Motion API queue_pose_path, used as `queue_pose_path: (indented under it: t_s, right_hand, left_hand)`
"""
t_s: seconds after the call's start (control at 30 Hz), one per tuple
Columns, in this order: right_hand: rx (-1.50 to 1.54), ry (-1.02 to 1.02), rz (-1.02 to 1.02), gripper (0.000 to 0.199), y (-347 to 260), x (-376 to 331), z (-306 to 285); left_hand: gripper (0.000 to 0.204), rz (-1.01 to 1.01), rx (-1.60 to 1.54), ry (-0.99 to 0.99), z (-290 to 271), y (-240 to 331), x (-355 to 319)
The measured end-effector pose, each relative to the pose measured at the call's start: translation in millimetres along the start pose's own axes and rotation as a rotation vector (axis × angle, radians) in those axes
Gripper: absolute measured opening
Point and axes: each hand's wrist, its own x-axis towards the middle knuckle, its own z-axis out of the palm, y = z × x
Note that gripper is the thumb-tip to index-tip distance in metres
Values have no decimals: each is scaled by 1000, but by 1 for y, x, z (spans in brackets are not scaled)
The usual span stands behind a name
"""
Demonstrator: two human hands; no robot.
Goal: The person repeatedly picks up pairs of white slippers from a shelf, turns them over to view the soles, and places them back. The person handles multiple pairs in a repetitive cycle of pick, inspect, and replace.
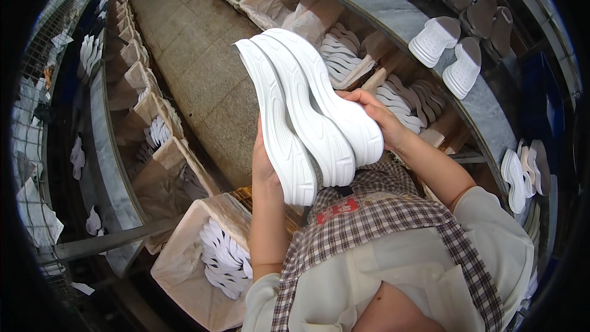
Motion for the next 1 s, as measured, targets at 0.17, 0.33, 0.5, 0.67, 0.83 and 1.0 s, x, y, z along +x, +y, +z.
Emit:
queue_pose_path:
  t_s: [0.17,0.33,0.5,0.67,0.83,1.0]
  right_hand:
    - [23,13,15,52,2,-2,1]
    - [-1,-22,-50,53,3,-1,2]
    - [-444,-83,-152,50,-8,1,15]
    - [-637,-294,-253,55,-23,11,40]
    - [-496,-309,-262,56,-29,18,58]
    - [-513,-307,-313,52,-28,22,64]
  left_hand:
    - [44,15,56,12,2,-1,0]
    - [46,47,109,-14,-4,-1,3]
    - [46,-77,192,64,-8,0,12]
    - [39,-170,142,47,-6,-19,4]
    - [37,-209,57,6,-10,-34,-2]
    - [34,-196,51,7,-14,-33,-5]
